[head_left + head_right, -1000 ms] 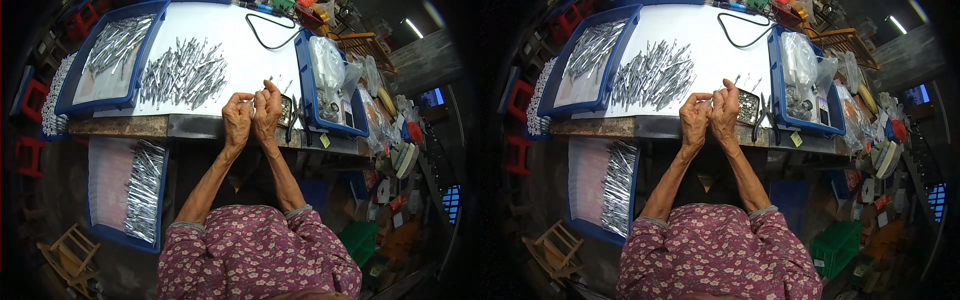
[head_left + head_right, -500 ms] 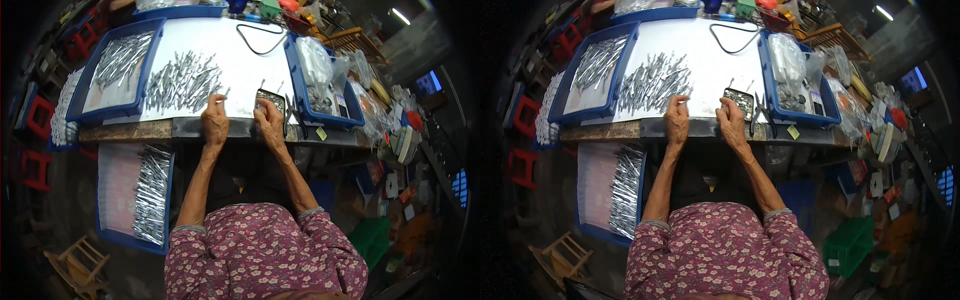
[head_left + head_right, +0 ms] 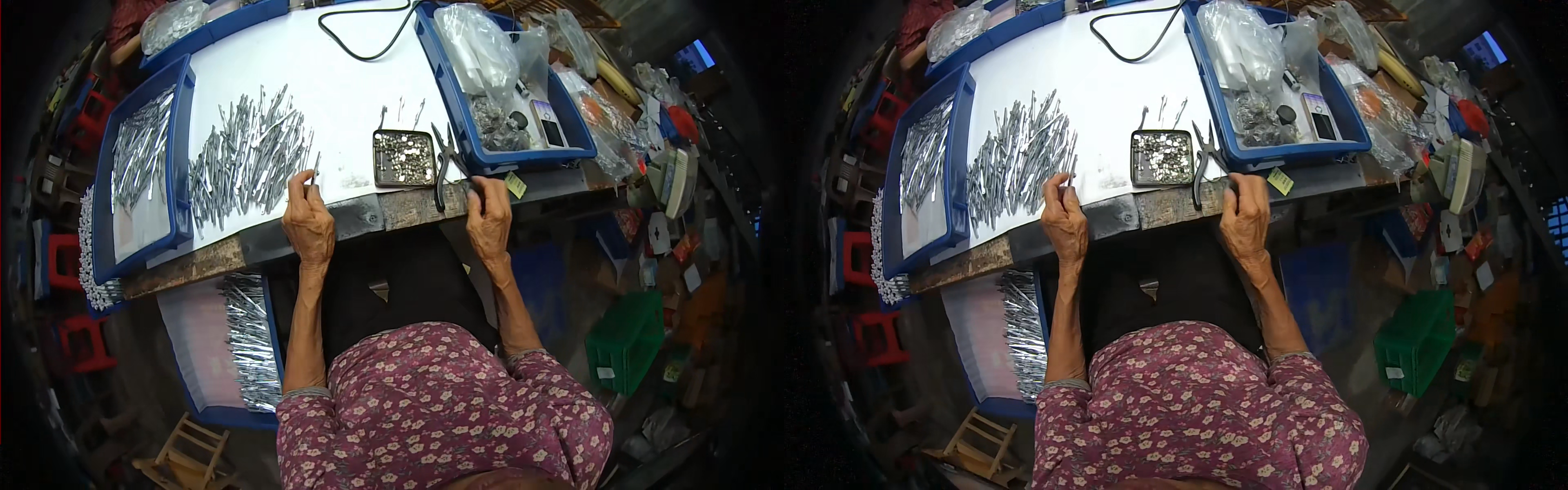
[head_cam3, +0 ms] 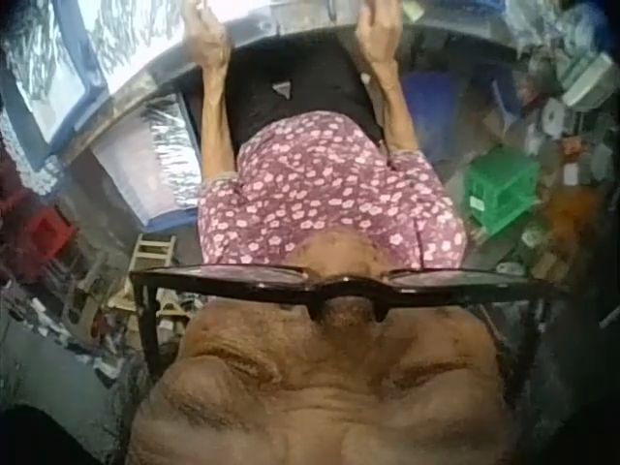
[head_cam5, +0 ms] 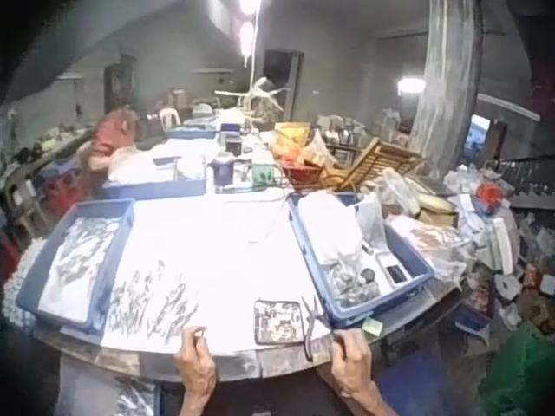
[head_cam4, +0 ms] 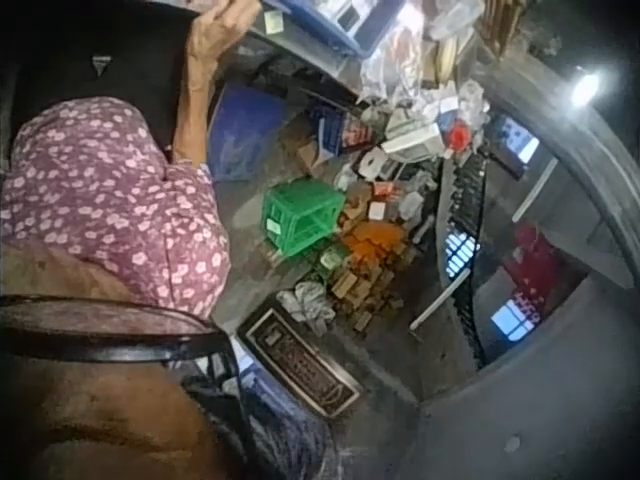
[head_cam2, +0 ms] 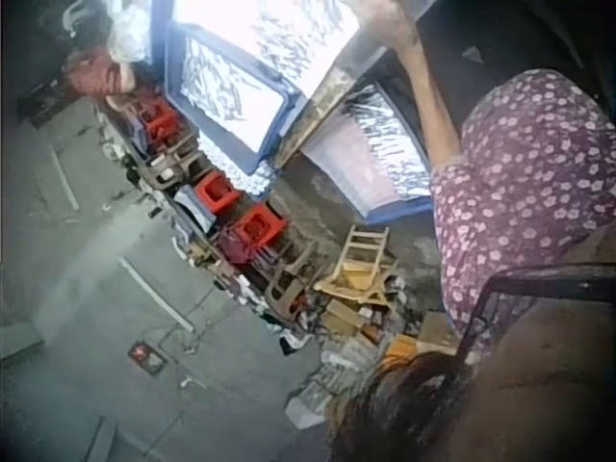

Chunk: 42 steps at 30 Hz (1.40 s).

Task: Assembling and processing small metal components at a workbench.

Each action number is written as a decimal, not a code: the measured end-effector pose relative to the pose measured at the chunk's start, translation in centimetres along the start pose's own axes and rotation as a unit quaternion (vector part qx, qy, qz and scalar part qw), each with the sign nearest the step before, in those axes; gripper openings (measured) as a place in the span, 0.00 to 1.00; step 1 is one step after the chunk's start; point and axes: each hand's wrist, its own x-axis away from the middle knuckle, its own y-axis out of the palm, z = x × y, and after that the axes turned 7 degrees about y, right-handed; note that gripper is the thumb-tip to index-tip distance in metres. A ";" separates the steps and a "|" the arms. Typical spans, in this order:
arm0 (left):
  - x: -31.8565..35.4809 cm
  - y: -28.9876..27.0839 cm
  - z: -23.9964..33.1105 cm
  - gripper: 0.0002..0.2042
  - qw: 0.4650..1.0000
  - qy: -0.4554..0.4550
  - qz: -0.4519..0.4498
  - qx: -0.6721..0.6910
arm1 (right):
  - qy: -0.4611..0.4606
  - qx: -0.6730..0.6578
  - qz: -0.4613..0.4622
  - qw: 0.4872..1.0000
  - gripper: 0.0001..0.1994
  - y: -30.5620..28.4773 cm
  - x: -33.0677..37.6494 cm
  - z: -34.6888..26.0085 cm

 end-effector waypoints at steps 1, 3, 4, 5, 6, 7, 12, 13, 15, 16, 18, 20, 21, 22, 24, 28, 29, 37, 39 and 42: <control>0.1 0.1 0.0 0.07 1.000 -0.008 -0.011 -0.006 | 0.000 0.047 -0.010 0.999 0.11 -0.3 -0.1 0.2; 0.0 0.3 -0.2 0.07 1.000 -0.001 -0.007 -0.006 | -0.002 0.092 -0.023 0.995 0.13 -0.2 0.1 0.4; 0.1 0.3 -0.2 0.07 1.000 0.008 -0.002 -0.006 | 0.008 0.100 -0.052 0.994 0.17 0.0 0.3 0.5; 0.2 0.2 -0.2 0.08 1.000 0.017 -0.002 -0.006 | 0.017 0.109 -0.081 0.991 0.22 0.1 0.4 0.5; 0.2 0.0 -0.1 0.08 1.000 0.018 -0.001 -0.011 | 0.016 0.103 -0.082 0.991 0.22 0.2 0.5 0.3; 0.2 0.0 -0.1 0.08 1.000 0.007 -0.007 -0.009 | 0.008 0.128 -0.095 0.987 0.26 0.3 0.5 -0.4; 0.3 -0.1 -0.1 0.08 1.000 0.000 -0.023 -0.009 | -0.010 0.178 -0.099 0.979 0.35 1.2 0.4 -1.1; 0.4 -0.2 0.1 0.09 0.999 -0.035 -0.040 -0.002 | -0.010 0.171 -0.095 0.981 0.35 1.4 0.4 -0.9; 0.4 -0.3 0.2 0.10 0.996 -0.068 -0.054 0.012 | -0.015 0.173 -0.089 0.981 0.34 1.4 0.2 -0.9; 0.4 -0.2 0.1 0.10 0.996 -0.069 -0.052 0.010 | -0.020 0.176 -0.084 0.981 0.33 1.4 0.1 -1.1; 0.5 -0.1 -0.2 0.10 0.999 -0.020 -0.021 0.018 | 0.010 0.159 -0.108 0.981 0.32 0.9 -0.7 -1.3; 0.4 -0.7 0.2 0.10 0.996 -0.074 -0.039 0.025 | 0.033 0.147 -0.130 0.980 0.30 0.4 -1.6 -1.8; 0.4 -0.7 0.2 0.10 0.997 -0.061 -0.043 0.017 | 0.026 0.146 -0.138 0.979 0.30 0.1 -1.9 -1.8; 0.2 -0.4 0.2 0.11 0.998 -0.047 -0.049 0.012 | 0.022 0.148 -0.142 0.978 0.30 -0.3 -2.1 -1.6; 0.3 -0.5 0.0 0.12 0.998 -0.026 -0.029 0.044 | 0.020 0.151 -0.165 0.974 0.32 -0.5 -2.3 -1.6; 0.6 -0.3 -0.8 0.13 0.997 -0.019 0.005 0.075 | -0.011 0.173 -0.205 0.963 0.34 -1.2 -2.1 -1.4; 0.5 -0.5 -0.5 0.13 0.992 -0.061 -0.011 0.109 | -0.001 0.192 -0.222 0.956 0.34 -1.2 -2.0 -1.4; -0.7 -3.1 -1.0 0.13 0.863 -0.219 -0.001 0.455 | -0.014 0.265 -0.221 0.938 0.33 0.1 -1.9 -1.3; -0.7 -3.6 -1.2 0.13 0.843 -0.229 -0.003 0.486 | -0.021 0.243 -0.205 0.948 0.32 0.6 -1.7 -1.2; -0.7 -4.5 -1.4 0.11 0.806 -0.241 -0.004 0.540 | 0.066 0.269 -0.226 0.934 0.31 0.8 -1.4 -1.5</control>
